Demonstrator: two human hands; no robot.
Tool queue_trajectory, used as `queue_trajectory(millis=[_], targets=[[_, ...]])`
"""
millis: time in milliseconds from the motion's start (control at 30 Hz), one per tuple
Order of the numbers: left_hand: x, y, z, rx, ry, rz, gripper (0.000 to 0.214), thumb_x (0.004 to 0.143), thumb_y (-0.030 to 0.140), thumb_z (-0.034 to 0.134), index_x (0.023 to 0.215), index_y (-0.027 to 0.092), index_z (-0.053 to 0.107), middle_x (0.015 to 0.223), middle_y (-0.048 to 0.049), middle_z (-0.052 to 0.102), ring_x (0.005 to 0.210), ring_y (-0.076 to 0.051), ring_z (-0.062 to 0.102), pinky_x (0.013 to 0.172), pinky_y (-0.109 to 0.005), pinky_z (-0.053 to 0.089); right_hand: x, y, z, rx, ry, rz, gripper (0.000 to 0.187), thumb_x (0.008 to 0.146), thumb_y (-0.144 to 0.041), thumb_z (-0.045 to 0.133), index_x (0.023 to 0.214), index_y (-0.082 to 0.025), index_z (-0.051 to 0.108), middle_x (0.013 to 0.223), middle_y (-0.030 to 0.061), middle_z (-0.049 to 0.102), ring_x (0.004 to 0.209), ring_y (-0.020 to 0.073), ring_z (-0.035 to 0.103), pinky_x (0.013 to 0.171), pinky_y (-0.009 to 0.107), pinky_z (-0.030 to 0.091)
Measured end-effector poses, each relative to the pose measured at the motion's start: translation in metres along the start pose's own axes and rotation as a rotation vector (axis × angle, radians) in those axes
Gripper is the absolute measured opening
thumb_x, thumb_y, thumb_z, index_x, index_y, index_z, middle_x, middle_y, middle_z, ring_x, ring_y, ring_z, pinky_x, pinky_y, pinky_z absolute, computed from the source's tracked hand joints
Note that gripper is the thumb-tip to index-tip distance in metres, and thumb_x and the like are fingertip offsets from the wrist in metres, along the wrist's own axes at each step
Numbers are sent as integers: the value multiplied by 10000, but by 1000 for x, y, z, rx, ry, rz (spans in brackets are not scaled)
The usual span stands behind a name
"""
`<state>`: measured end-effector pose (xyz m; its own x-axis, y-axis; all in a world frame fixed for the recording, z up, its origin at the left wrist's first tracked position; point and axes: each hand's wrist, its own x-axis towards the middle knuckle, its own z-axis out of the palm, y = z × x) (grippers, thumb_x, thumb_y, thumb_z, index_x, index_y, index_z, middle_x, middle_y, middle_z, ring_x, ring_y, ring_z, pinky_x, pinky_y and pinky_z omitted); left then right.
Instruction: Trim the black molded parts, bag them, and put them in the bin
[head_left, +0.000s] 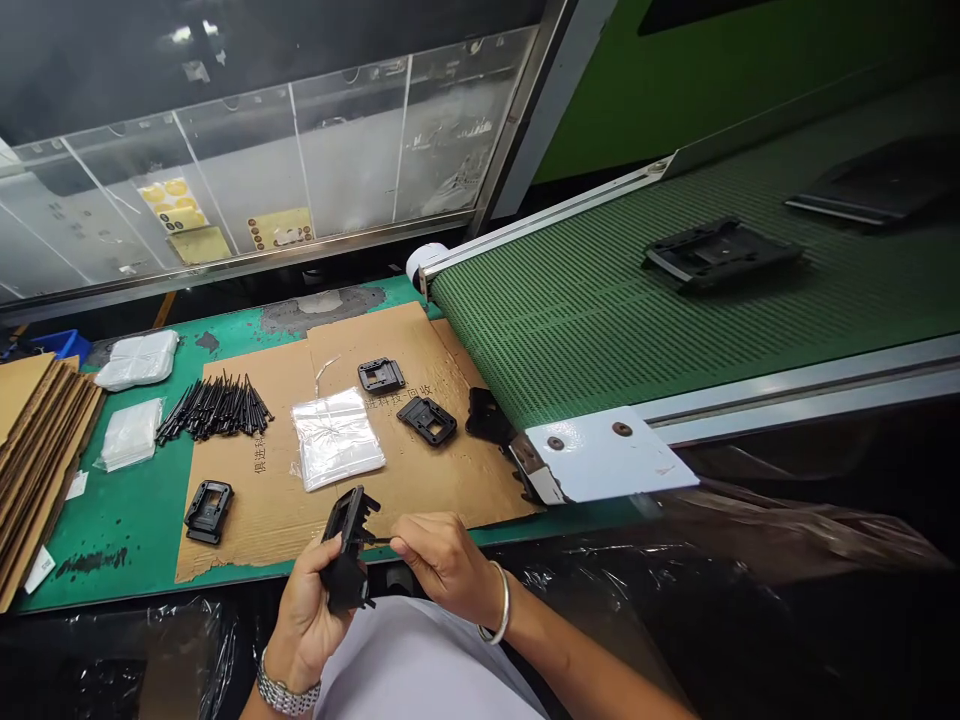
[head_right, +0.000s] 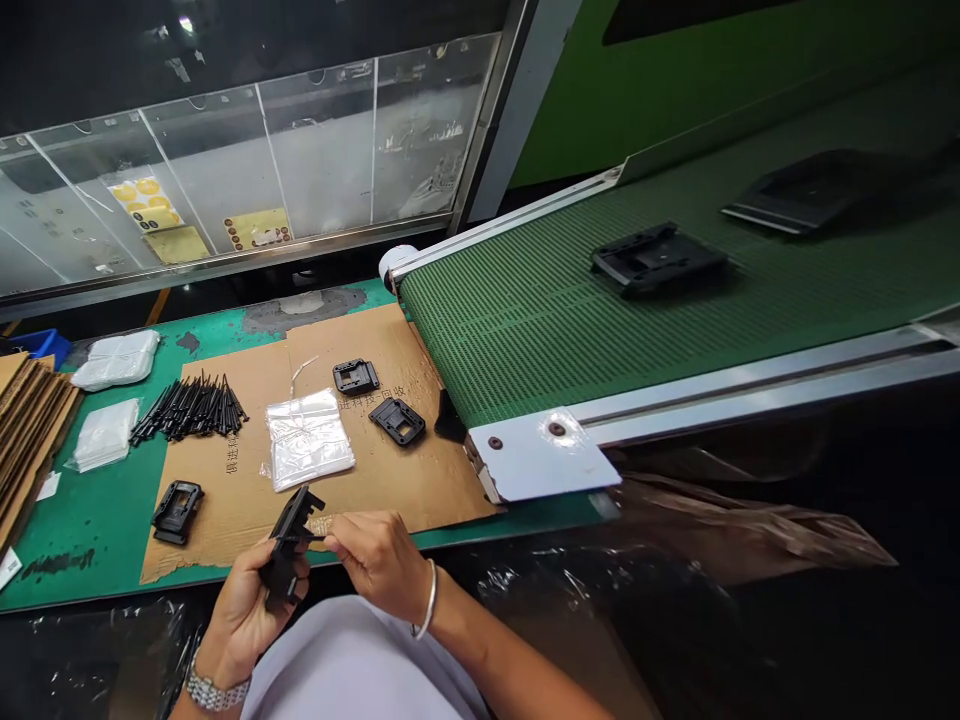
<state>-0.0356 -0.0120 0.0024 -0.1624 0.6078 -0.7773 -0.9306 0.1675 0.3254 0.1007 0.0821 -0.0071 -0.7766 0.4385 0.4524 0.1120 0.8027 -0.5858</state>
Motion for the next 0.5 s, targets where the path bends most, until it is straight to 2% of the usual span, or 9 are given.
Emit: queue_trajectory(millis=[67, 233, 500], targets=[[-1, -1, 0, 2, -75, 7, 95, 659, 56, 575, 725, 122, 560, 587, -6, 555, 465, -73, 512, 405, -165, 406, 0, -3, -2, -15, -1, -68, 389, 930, -259, 220, 604, -179, 416, 514, -17, 438, 473, 100, 370, 477, 231, 254], [-3, -5, 2, 45, -161, 1, 126, 616, 22, 570, 690, 124, 559, 583, 8, 544, 436, -52, 476, 395, -148, 387, 2, -8, -6, -102, -12, -158, 370, 910, -210, 266, 575, -177, 421, 501, -14, 442, 468, 103, 365, 472, 242, 245], [-1, -6, -2, 91, -146, -19, 189, 607, 24, 554, 765, 126, 567, 549, 26, 515, 392, -41, 440, 368, -145, 365, -8, -12, -10, -153, -134, -256, 370, 892, -210, 309, 543, -184, 429, 454, -32, 438, 410, 96, 346, 419, 262, 192]])
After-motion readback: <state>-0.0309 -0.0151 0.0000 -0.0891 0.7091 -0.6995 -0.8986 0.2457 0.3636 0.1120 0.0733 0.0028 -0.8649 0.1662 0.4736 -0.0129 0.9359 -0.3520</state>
